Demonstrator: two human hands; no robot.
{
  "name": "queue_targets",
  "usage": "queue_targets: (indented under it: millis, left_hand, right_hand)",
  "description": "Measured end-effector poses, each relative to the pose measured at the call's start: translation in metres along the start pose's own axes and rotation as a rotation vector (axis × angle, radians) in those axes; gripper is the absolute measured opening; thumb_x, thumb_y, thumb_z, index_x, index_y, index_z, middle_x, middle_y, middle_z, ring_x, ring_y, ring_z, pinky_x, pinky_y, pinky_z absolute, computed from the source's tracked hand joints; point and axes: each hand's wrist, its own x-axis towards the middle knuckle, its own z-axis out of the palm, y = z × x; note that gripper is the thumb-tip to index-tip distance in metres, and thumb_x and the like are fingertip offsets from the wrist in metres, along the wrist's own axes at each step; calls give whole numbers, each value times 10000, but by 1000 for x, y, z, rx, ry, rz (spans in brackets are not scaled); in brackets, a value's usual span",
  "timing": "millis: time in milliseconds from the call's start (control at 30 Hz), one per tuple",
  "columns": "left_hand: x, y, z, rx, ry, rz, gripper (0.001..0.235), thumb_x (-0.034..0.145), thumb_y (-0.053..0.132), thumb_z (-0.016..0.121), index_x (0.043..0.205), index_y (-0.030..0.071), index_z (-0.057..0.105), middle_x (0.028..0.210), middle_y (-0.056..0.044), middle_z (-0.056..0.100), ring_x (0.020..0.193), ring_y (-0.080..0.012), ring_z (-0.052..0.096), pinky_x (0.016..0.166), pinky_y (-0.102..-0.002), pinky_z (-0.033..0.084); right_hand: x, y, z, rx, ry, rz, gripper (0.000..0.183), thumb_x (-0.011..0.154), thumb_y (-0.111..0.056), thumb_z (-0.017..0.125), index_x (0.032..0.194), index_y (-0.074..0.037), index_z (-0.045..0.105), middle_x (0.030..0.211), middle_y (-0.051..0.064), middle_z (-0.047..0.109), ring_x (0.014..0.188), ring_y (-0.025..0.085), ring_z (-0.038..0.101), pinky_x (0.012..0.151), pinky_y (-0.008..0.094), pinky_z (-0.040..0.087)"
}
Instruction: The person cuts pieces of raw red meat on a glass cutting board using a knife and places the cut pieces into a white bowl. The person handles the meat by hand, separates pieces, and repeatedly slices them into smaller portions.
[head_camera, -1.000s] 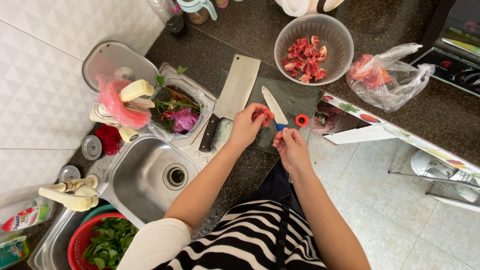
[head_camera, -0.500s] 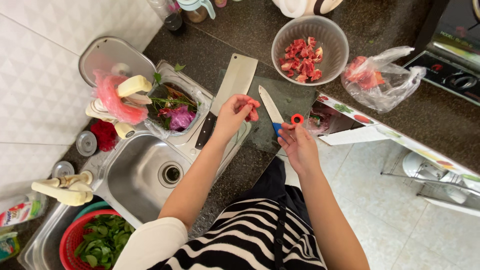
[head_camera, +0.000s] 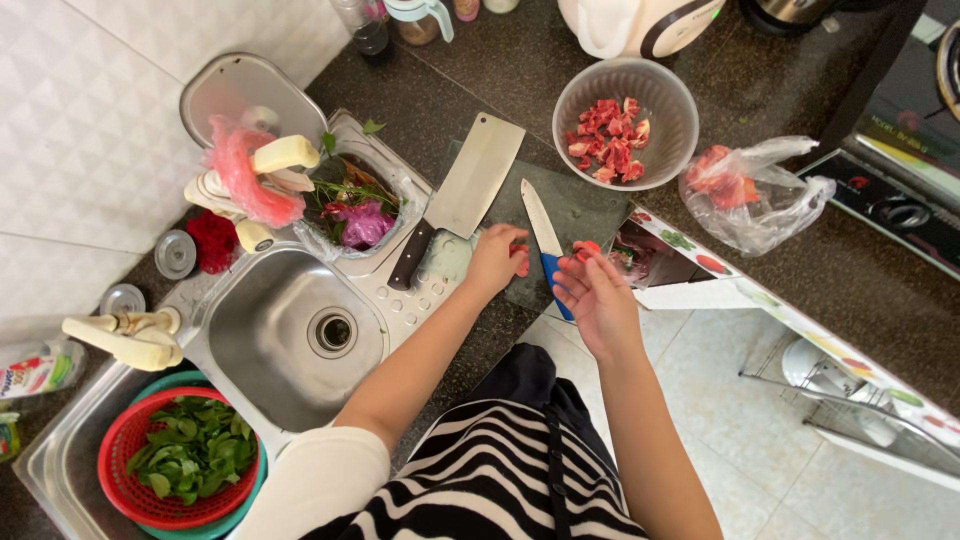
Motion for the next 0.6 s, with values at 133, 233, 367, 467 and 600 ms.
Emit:
queue_targets:
  millis: [133,233,367,467,600]
  left_hand:
    - [-16,37,-11,-341,-51,-101,258,973,57,692,1212,-30,734,861,-91,702,691,-135,648,642,-268,535]
    - [-36,61,-25,-434,-157,-125,253,984,77,676,1202,-33,742,1042,-61,773,882,-77,664,813,-248,546]
    - [-57,75,-44,-600,-210,-177,247,952,95,698,1166,-25,725,1005,-42,754,877,-94,688,813,-265,560]
    - [-70,76,-62,-501,-155,-114,224,937,106,731,1118,-23,753,951,-45,762,829,-100,691,768,-265,562]
    - [-87,69,-90,-184,26,-70,159,936,125,731,1027,0,767,884,-45,774,795,-82,704,716,-253,564]
  right_hand:
    - [-9,0,16,-262,20,-49,375,1070,-175,529,1419,-52,586,1025,92,733,917,185,714,831,331,571]
    - [-11,5,33,-463,-54,-83,403,1076,-133,507,1464,-41,560,1002,101,731,870,166,710,805,297,575]
    - [-11,16,58,-675,-205,-150,505,1053,-72,492,1554,-65,424,1053,98,721,855,147,702,776,272,550]
    - [-11,22,74,-836,-306,-158,611,1029,-38,471,1606,-100,283,1117,96,712,856,146,703,777,269,546]
    - [-7,40,90,-855,-398,-107,653,1015,-22,464,1613,-100,213,1121,127,730,880,160,712,793,275,544]
